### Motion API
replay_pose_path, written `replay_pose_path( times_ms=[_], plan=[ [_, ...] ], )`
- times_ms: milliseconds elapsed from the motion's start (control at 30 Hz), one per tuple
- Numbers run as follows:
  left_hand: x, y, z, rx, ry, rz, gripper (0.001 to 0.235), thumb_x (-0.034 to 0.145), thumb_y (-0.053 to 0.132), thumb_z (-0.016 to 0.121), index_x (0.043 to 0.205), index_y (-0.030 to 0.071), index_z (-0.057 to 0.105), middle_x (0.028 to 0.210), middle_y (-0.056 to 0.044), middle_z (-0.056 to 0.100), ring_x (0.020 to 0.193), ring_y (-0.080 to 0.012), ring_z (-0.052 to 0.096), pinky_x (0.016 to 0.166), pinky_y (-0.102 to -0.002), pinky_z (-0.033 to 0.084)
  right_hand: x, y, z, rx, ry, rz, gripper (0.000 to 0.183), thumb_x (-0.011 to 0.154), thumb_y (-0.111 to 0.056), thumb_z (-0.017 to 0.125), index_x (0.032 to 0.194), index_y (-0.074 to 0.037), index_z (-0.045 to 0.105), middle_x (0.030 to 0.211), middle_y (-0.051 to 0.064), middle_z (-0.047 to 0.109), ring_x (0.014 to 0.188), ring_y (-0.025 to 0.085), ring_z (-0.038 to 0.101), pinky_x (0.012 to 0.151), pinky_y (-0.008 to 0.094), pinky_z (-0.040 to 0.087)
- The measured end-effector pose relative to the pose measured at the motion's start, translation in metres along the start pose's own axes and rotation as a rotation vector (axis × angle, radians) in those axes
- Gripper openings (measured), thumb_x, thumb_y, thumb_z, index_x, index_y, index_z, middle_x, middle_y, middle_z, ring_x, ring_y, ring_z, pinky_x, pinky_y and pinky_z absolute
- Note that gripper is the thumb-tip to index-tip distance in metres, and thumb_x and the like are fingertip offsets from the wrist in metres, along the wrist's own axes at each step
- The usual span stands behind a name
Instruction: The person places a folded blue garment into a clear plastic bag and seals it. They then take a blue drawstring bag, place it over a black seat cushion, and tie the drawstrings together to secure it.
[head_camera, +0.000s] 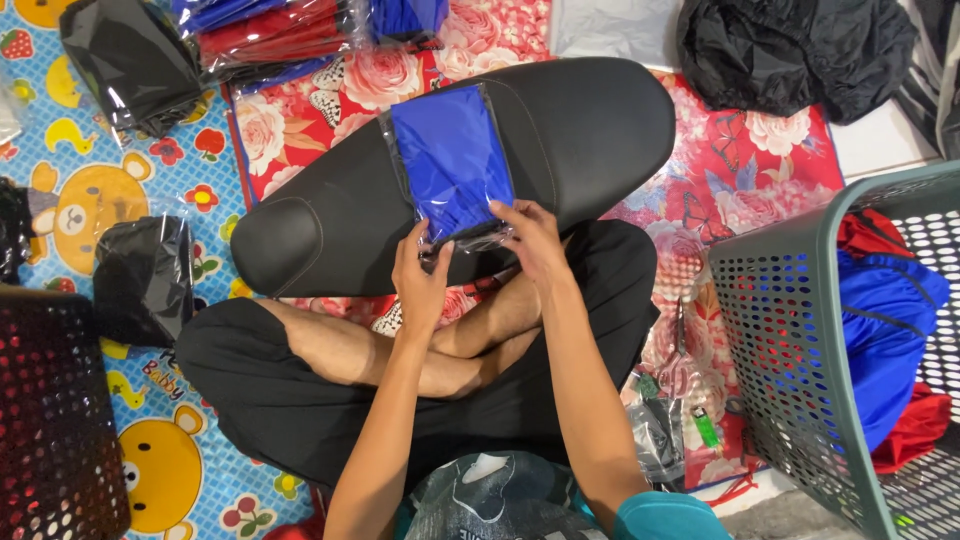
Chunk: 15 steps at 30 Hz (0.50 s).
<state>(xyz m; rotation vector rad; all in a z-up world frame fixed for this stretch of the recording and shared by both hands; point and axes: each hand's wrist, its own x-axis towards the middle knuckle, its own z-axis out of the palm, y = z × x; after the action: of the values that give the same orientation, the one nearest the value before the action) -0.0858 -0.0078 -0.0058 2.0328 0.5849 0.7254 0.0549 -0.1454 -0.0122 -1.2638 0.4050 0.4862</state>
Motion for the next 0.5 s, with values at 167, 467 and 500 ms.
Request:
replay_pose_path(
  times_ms=[167,467,500],
  plan=[
    [0.001,0.022,-0.011,-0.193,0.027,-0.121,0.054,0.090,0.019,0.083,0.137,0.008,0.060,0.114,-0.019,0.069,0.092,-0.0355,0.073,0.076,-0.040,0.061,-0.038,-0.027,0.020,0.123,-0.091,0.035,0.048,0.076,-0.004,0.089,0.110,-0.003,0.055,0.082,0.009,0.057,0.069,0.029,0.073,0.079,0.053,0.066],
    [0.078,-0.005,-0.018,0.356,0.367,0.247,0.009,0.097,0.020,0.072,0.106,0.020,0.068,0.090,0.008,0.066,0.077,-0.0175,0.060,0.076,-0.034,0.044,-0.027,-0.090,0.038,0.242,-0.043,-0.118,0.037,0.078,0.006,0.083,0.100,-0.005,0.055,0.082,0.010,0.064,0.065,0.026,0.075,0.069,0.049,0.070],
    [0.091,0.000,-0.015,0.457,0.374,0.327,0.005,0.098,0.018,0.069,0.101,0.021,0.065,0.085,0.009,0.064,0.074,-0.0169,0.057,0.075,-0.034,0.041,-0.017,-0.098,0.040,0.225,-0.035,-0.161,0.037,0.078,0.005,0.084,0.102,-0.003,0.056,0.083,0.012,0.065,0.065,0.027,0.076,0.067,0.049,0.070]
  ],
)
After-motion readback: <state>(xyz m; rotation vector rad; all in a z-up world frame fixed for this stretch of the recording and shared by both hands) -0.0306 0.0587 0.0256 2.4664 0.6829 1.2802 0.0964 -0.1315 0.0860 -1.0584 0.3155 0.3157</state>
